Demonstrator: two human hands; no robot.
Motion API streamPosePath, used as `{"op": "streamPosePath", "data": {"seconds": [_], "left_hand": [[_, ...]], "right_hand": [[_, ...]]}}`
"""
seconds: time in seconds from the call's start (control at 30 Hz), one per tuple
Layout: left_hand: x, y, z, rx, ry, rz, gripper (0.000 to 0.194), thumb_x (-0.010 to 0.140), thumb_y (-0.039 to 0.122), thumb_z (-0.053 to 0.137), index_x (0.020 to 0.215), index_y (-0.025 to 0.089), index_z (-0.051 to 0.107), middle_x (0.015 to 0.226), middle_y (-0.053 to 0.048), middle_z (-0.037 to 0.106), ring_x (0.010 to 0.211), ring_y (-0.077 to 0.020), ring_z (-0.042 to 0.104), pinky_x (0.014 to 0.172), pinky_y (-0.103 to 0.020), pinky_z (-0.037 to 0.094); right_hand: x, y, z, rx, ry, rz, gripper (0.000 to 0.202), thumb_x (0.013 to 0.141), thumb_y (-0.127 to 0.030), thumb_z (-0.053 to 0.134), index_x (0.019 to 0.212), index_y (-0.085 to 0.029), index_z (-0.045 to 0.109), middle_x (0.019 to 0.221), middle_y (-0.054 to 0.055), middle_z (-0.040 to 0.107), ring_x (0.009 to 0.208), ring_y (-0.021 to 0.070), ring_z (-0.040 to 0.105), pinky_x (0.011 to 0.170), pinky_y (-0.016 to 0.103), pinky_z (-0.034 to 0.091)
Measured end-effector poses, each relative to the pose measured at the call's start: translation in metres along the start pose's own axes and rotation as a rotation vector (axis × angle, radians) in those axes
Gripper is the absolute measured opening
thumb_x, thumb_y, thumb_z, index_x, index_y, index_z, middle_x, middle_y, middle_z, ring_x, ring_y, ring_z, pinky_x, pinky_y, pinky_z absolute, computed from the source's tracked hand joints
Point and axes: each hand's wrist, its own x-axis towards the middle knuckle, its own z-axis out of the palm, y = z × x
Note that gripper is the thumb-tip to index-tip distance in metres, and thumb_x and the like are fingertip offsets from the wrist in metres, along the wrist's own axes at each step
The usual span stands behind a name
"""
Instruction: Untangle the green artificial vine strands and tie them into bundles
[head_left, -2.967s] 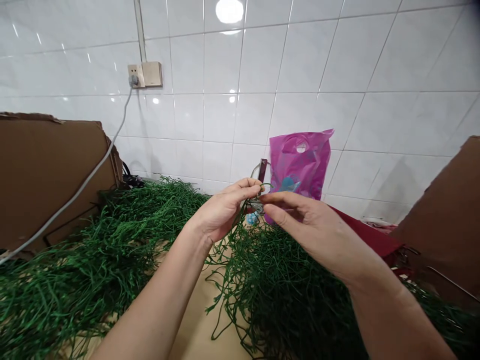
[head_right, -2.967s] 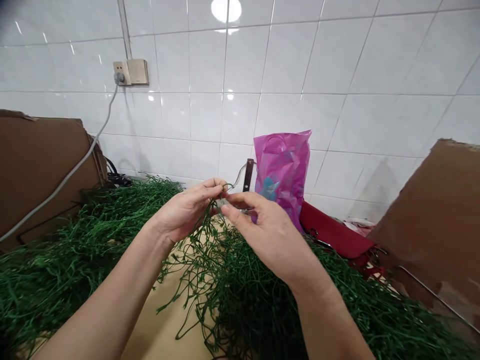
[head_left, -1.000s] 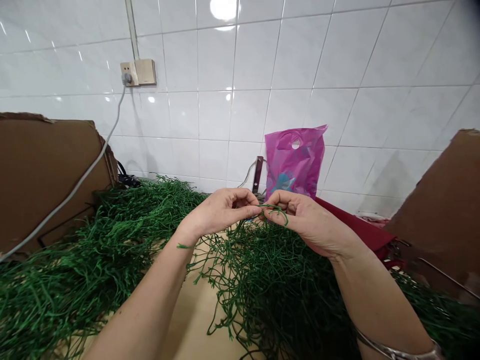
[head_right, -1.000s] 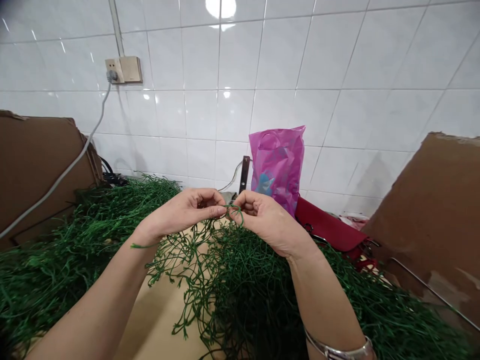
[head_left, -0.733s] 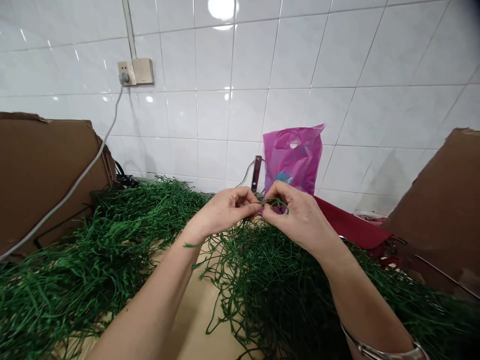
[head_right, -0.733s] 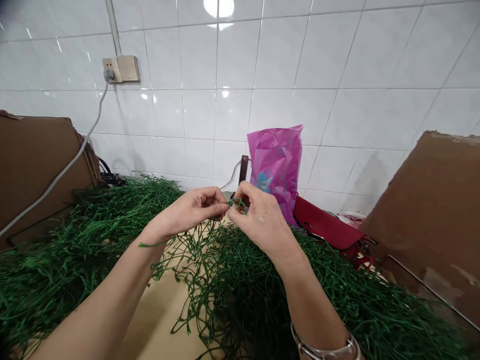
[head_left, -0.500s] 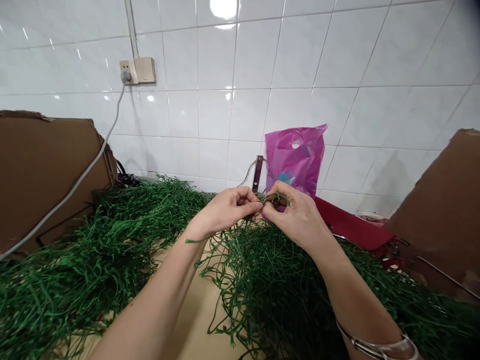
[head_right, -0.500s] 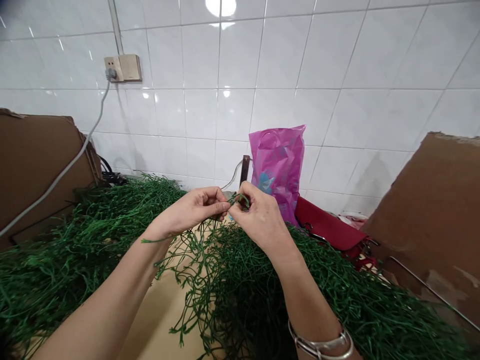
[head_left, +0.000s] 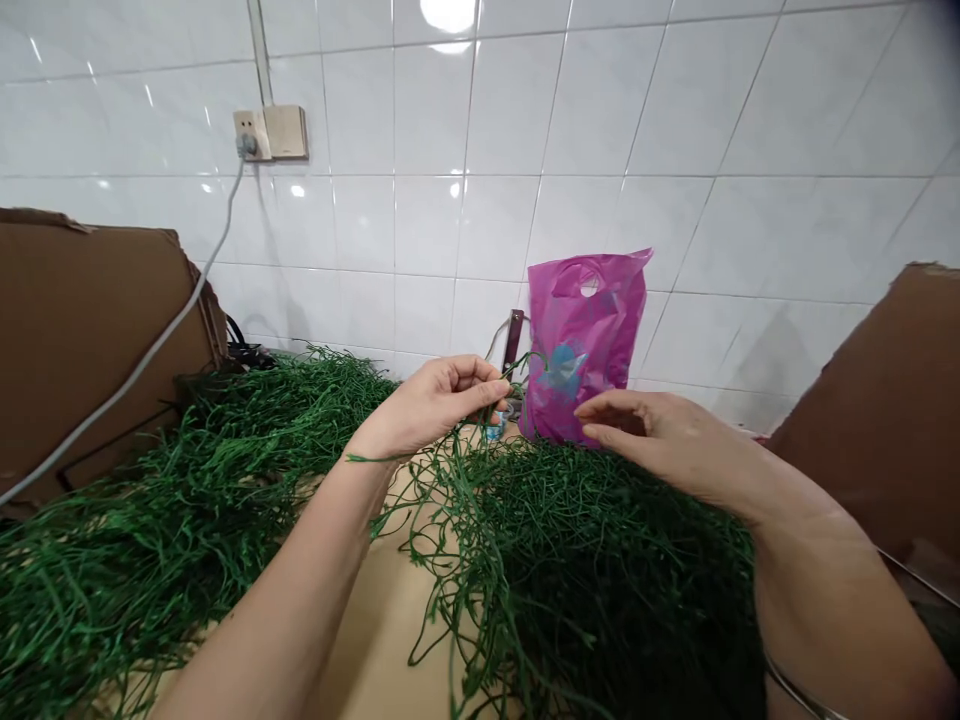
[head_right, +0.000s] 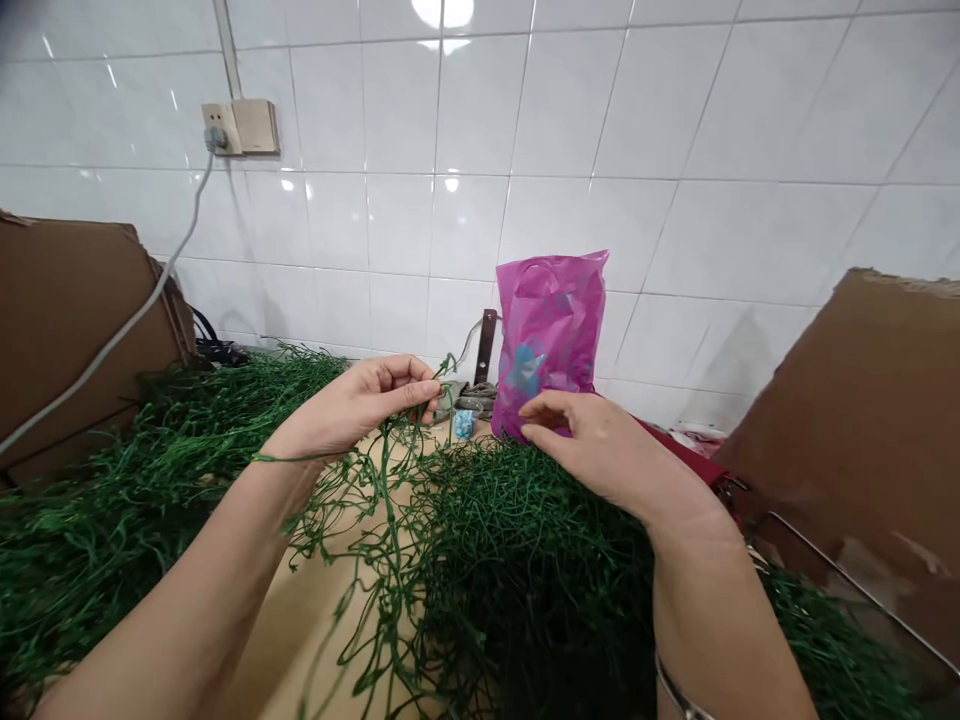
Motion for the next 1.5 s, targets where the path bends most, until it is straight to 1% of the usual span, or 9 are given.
{"op": "streamPosePath", "data": {"seconds": [0.2,0.4,0.53,0.7,0.83,1.0,1.2,1.37,1.5], "left_hand": [[0.001,-0.006,0.009,0.029,0.009,-0.041,0.018,0.090,0.030,0.064,0.084,0.013,0.063,0.076,0.000,0.064,0.072,-0.0109,0.059,0.073,-0.027,0.044],[0.003,-0.009,0.010,0.023,0.026,-0.088,0.013,0.088,0.026,0.065,0.085,0.013,0.061,0.075,-0.001,0.065,0.073,-0.0122,0.061,0.074,-0.028,0.046],[0.001,-0.007,0.008,0.224,0.016,-0.110,0.018,0.087,0.030,0.063,0.085,0.013,0.064,0.073,-0.001,0.063,0.068,-0.0117,0.055,0.065,-0.026,0.041],[-0.003,-0.006,-0.003,0.451,-0.141,-0.159,0.021,0.085,0.034,0.064,0.076,0.015,0.067,0.063,0.003,0.051,0.058,-0.0107,0.041,0.054,-0.025,0.030],[-0.005,-0.010,-0.008,0.041,-0.377,-0.129,0.022,0.086,0.037,0.068,0.082,0.015,0.068,0.073,0.001,0.059,0.066,-0.0112,0.051,0.065,-0.025,0.041],[-0.010,-0.011,0.002,-0.485,-0.398,-0.005,0.034,0.074,0.043,0.083,0.077,0.016,0.063,0.071,0.002,0.059,0.053,-0.0082,0.056,0.062,-0.026,0.048],[-0.013,-0.023,0.002,-0.558,-0.478,-0.011,0.028,0.077,0.038,0.080,0.081,0.016,0.063,0.074,0.000,0.059,0.049,-0.0079,0.056,0.053,-0.025,0.049],[-0.008,-0.044,0.008,-0.621,-0.511,-0.070,0.044,0.064,0.051,0.085,0.075,0.017,0.060,0.067,0.003,0.052,0.043,-0.0065,0.048,0.050,-0.025,0.047],[-0.004,-0.048,0.010,-0.619,-0.472,-0.016,0.047,0.063,0.055,0.085,0.072,0.017,0.060,0.063,0.003,0.049,0.044,-0.0062,0.045,0.049,-0.023,0.042]], "right_hand": [[-0.003,-0.046,0.015,0.342,-0.042,-0.045,0.044,0.093,-0.059,0.052,0.108,-0.024,0.073,0.107,0.008,0.073,0.111,0.0281,0.062,0.099,0.044,0.046],[0.004,-0.058,0.044,0.669,-0.231,-0.036,0.027,0.089,-0.044,0.062,0.101,-0.020,0.067,0.095,0.003,0.069,0.093,0.0179,0.062,0.090,0.035,0.048],[0.007,-0.055,0.053,0.533,-0.169,-0.049,0.028,0.092,-0.041,0.055,0.074,-0.021,0.056,0.071,-0.002,0.055,0.073,0.0150,0.052,0.075,0.031,0.044],[0.002,-0.056,0.039,0.207,-0.273,-0.098,0.032,0.094,-0.046,0.052,0.074,-0.021,0.057,0.073,0.000,0.054,0.069,0.0162,0.046,0.063,0.030,0.038],[-0.004,-0.057,0.030,0.412,-0.431,-0.112,0.046,0.095,-0.059,0.050,0.073,-0.021,0.061,0.066,-0.001,0.047,0.062,0.0145,0.041,0.059,0.029,0.035],[-0.006,-0.060,0.056,1.076,-0.431,-0.170,0.056,0.082,-0.069,0.063,0.056,-0.023,0.045,0.050,-0.005,0.030,0.052,0.0139,0.037,0.059,0.031,0.040],[-0.006,-0.064,0.088,1.261,-0.548,-0.192,0.068,0.076,-0.074,0.063,0.042,-0.023,0.034,0.040,-0.005,0.026,0.044,0.0121,0.033,0.055,0.032,0.040],[-0.010,-0.068,0.092,1.282,-0.627,-0.246,0.071,0.080,-0.074,0.058,0.041,-0.023,0.027,0.036,-0.008,0.022,0.037,0.0080,0.021,0.053,0.031,0.038],[-0.010,-0.071,0.088,1.305,-0.617,-0.256,0.066,0.083,-0.072,0.057,0.045,-0.024,0.031,0.039,-0.008,0.022,0.039,0.0097,0.024,0.053,0.031,0.039]]}}
